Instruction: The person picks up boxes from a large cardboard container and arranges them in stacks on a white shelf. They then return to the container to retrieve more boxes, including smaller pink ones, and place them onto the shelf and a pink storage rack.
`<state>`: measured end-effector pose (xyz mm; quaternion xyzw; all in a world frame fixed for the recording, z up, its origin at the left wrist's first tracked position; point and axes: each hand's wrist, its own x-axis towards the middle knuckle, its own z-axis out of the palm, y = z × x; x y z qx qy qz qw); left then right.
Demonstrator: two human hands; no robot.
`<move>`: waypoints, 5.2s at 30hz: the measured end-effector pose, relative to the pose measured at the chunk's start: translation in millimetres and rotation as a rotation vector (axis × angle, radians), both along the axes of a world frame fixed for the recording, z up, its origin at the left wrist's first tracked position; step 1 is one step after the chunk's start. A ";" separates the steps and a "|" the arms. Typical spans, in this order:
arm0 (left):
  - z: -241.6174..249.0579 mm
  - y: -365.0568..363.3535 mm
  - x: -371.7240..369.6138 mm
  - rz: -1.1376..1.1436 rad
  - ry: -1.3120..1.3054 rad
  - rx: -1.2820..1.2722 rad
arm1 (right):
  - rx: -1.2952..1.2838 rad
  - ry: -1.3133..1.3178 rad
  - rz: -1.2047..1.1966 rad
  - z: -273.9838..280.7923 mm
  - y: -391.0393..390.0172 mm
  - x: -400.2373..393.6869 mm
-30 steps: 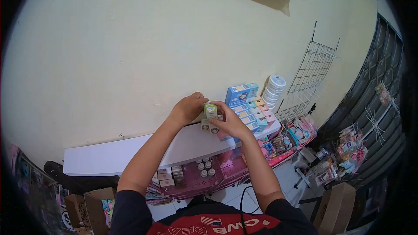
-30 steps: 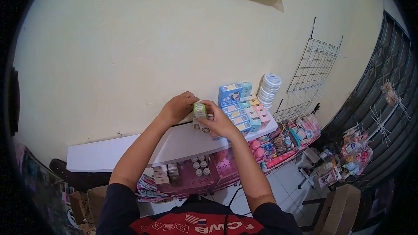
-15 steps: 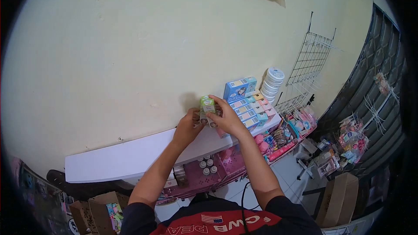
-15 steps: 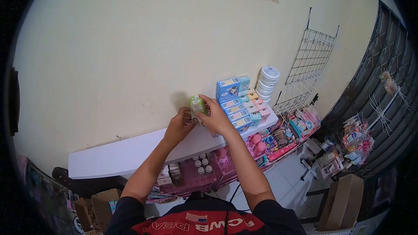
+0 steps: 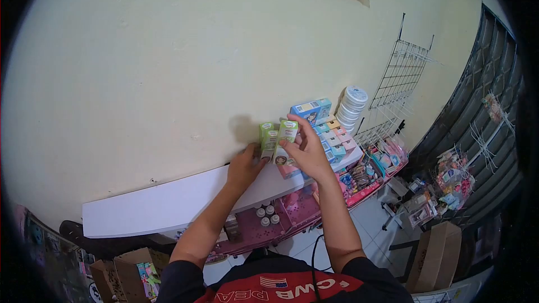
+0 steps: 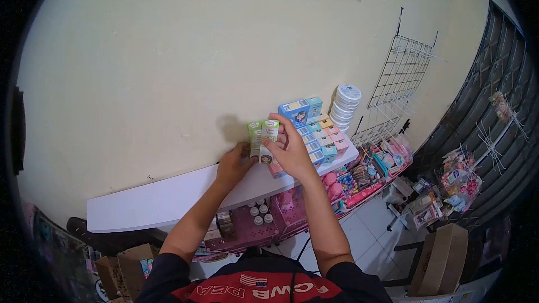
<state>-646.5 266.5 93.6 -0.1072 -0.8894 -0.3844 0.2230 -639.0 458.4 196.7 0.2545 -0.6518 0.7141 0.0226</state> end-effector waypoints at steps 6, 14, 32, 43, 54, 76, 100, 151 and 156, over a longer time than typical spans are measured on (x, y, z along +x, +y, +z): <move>-6.3 5.0 -2.8 -0.006 0.058 0.013 | 0.226 0.073 -0.036 3.5 13.1 5.6; -8.8 8.6 -6.5 0.051 -0.006 -0.007 | 0.252 -0.053 0.052 -4.6 12.4 9.3; -0.4 2.0 4.2 0.054 0.035 -0.039 | 0.318 0.009 0.092 -20.2 7.4 4.3; 9.4 -6.2 23.3 -0.019 0.038 0.019 | 0.383 0.225 -0.060 -40.4 -0.2 -1.7; 10.5 13.1 31.4 0.012 -0.121 -0.017 | 0.421 0.410 -0.346 -49.1 -8.2 -0.3; 13.6 48.2 122.8 0.221 0.031 0.174 | 0.247 0.185 -0.009 -75.3 46.4 90.3; -13.4 88.4 290.8 0.611 -0.001 0.223 | 0.211 0.124 -0.074 -82.9 -14.1 22.9; -116.5 63.2 432.5 0.899 -0.290 0.636 | 0.109 -0.333 0.339 -216.8 24.4 143.9; -97.9 70.0 452.6 0.988 -0.225 0.664 | 0.184 -0.293 0.600 -230.1 -10.4 174.8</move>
